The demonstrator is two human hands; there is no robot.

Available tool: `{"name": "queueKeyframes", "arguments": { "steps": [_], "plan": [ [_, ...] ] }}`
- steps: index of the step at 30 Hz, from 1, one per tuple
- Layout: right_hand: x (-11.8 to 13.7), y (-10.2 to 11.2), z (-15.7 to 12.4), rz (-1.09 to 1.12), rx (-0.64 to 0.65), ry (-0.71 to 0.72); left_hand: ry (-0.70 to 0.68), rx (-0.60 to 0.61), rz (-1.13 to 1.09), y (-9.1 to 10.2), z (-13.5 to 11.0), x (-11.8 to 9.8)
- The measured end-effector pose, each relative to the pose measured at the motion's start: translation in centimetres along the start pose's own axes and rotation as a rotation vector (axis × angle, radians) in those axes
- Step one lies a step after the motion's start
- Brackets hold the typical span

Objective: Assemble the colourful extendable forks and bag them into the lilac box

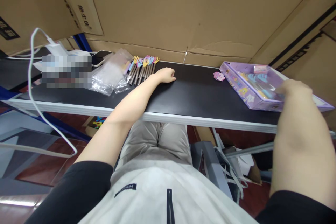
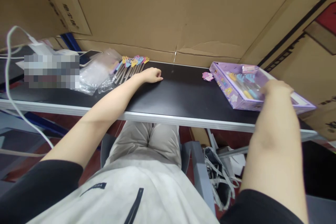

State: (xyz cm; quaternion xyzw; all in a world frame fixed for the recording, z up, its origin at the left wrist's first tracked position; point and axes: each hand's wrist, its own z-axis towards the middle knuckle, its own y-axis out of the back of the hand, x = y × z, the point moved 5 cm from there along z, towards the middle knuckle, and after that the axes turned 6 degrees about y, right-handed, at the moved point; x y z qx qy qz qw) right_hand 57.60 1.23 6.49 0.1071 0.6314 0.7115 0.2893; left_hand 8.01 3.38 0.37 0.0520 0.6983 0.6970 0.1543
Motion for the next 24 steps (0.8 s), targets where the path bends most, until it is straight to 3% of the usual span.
{"name": "queueKeyframes", "arguments": {
  "steps": [1, 4, 11, 14, 17, 21, 24],
  "plan": [
    [0.4, 0.5, -0.7, 0.053, 0.073, -0.075, 0.001, -0.001, -0.003, 0.0, 0.1, 0.0],
    [3.6, 4.0, -2.8, 0.139, 0.009, -0.043, 0.003, -0.005, -0.019, -0.2, 0.2, 0.2],
    [12.6, 13.0, -10.6, 0.315, -0.244, 0.325, -0.003, -0.017, -0.014, -0.3, 0.5, 0.4],
    [15.6, 15.6, -13.4, 0.468, -0.288, 0.445, -0.003, -0.011, 0.001, -0.3, 0.4, 0.2],
    [19.2, 15.2, -14.6, 0.544, -0.276, 0.491, -0.005, -0.011, 0.002, -0.2, 0.3, 0.2],
    [24.2, 10.8, -14.4, 0.544, -0.312, 0.428, -0.006, -0.011, -0.001, -0.3, 0.4, 0.3],
    [28.2, 6.4, -14.1, 0.444, -0.122, 0.674, 0.005, -0.004, -0.012, -0.4, 0.5, 0.4]
  ]
}}
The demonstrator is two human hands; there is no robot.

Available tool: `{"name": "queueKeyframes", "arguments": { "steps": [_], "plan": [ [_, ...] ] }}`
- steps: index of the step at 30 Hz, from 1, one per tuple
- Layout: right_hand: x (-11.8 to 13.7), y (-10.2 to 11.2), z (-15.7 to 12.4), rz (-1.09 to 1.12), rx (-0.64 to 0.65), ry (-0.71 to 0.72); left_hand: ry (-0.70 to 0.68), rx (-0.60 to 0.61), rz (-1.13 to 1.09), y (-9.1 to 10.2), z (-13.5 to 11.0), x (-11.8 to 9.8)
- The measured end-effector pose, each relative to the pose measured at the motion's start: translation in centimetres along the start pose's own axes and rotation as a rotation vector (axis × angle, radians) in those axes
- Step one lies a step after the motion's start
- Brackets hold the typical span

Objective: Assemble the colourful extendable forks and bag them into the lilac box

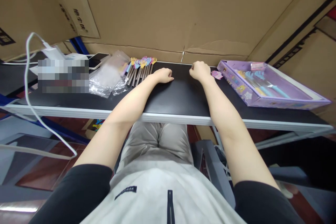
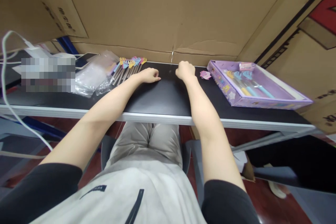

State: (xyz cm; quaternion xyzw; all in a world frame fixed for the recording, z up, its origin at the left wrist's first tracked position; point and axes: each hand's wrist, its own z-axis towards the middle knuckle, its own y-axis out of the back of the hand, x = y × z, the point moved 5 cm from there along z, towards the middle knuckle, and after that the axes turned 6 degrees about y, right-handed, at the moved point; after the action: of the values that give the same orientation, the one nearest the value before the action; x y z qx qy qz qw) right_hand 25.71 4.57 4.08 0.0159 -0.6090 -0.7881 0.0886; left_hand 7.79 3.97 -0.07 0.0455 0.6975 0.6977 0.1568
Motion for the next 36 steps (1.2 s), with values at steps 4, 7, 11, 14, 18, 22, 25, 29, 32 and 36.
{"name": "queueKeyframes", "arguments": {
  "steps": [4, 7, 11, 14, 18, 22, 25, 29, 32, 36],
  "plan": [
    [-0.5, -2.5, 0.3, 0.014, 0.116, 0.024, 0.024, 0.045, 0.027, 0.2, 0.1, -0.3],
    [-0.8, -2.4, 0.1, 0.028, 0.167, 0.006, 0.039, 0.122, 0.060, 0.5, -0.1, -0.6],
    [-0.9, -2.6, 0.1, 0.025, 0.201, 0.023, 0.013, 0.175, 0.035, 0.9, -0.9, -0.3],
    [-1.1, -3.2, 0.5, 0.012, 0.206, 0.038, -0.058, 0.129, -0.049, 1.4, -2.0, 0.6],
    [-1.5, -3.9, 1.0, 0.024, 0.225, 0.047, -0.018, -0.068, -0.144, 3.2, -3.0, 3.7],
    [-1.5, -3.8, 0.8, 0.037, 0.232, 0.060, 0.240, -0.290, -0.110, 5.2, -3.4, 8.2],
    [-1.6, -3.7, 0.7, 0.036, 0.234, 0.062, 0.414, -0.318, -0.064, 5.3, -3.7, 10.6],
    [-1.7, -3.9, 0.9, 0.035, 0.226, 0.058, 0.506, -0.236, -0.037, 4.2, -3.7, 11.6],
    [-1.8, -4.0, 0.9, 0.040, 0.222, 0.060, 0.529, -0.193, -0.037, 3.5, -3.5, 11.7],
    [-1.7, -3.9, 0.8, 0.049, 0.235, 0.064, 0.556, -0.172, -0.036, 3.1, -3.4, 11.9]
  ]
}}
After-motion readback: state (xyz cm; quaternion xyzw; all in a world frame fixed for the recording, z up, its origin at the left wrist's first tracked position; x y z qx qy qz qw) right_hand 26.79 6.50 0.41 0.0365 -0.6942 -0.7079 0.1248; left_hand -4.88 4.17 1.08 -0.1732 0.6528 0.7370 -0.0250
